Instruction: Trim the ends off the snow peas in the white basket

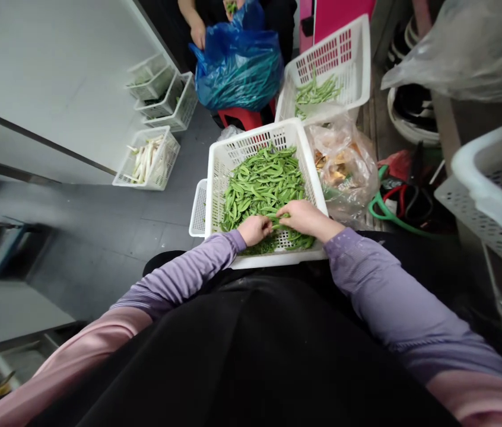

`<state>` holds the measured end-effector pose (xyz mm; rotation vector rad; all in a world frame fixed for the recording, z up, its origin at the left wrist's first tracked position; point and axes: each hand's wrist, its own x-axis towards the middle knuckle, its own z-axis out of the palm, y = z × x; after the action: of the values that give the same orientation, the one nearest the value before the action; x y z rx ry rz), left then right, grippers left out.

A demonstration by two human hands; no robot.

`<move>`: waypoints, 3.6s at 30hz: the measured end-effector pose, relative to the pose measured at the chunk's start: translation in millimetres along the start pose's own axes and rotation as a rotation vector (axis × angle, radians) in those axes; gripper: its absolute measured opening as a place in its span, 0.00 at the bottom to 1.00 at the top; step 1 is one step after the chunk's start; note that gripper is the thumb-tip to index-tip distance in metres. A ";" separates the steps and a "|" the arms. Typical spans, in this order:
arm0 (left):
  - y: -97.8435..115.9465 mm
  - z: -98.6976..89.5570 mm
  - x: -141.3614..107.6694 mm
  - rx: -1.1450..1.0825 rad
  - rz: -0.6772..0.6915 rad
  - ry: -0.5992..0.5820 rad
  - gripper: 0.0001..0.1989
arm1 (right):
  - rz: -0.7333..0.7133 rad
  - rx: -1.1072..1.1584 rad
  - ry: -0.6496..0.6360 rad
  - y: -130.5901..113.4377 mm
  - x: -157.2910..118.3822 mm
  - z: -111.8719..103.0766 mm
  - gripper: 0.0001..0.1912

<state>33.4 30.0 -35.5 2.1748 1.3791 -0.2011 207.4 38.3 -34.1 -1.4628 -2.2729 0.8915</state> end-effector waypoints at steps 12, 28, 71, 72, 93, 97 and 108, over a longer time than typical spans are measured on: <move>19.4 -37.1 -33.3 -0.936 -0.257 0.054 0.05 | -0.144 -0.071 0.088 -20.5 -12.1 6.9 0.05; 1.1 -4.8 -25.4 -0.547 -0.199 -0.096 0.25 | 0.109 0.539 0.171 -18.0 -14.4 -13.1 0.09; -27.3 -20.4 -9.7 -0.298 -0.076 0.144 0.10 | 0.361 0.959 0.242 -26.2 -5.0 -1.6 0.09; -22.4 -27.5 -12.5 -0.488 -0.111 0.163 0.09 | 0.369 0.888 0.142 -29.1 -6.0 2.0 0.10; 14.1 -6.0 -59.6 -0.128 0.033 0.187 0.10 | 0.423 1.166 -0.159 -35.0 -11.0 30.9 0.16; 17.5 -6.8 -56.7 0.023 0.142 0.160 0.11 | 0.413 1.178 -0.227 -39.2 -14.8 28.2 0.17; -48.5 3.2 -36.0 0.160 -0.215 -0.047 0.14 | 0.298 0.962 -0.464 -31.0 -17.9 11.3 0.19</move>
<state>-25.0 15.5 -41.6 2.1301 1.6186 -0.4544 187.0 9.4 -21.5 -1.1812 -1.4174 2.1873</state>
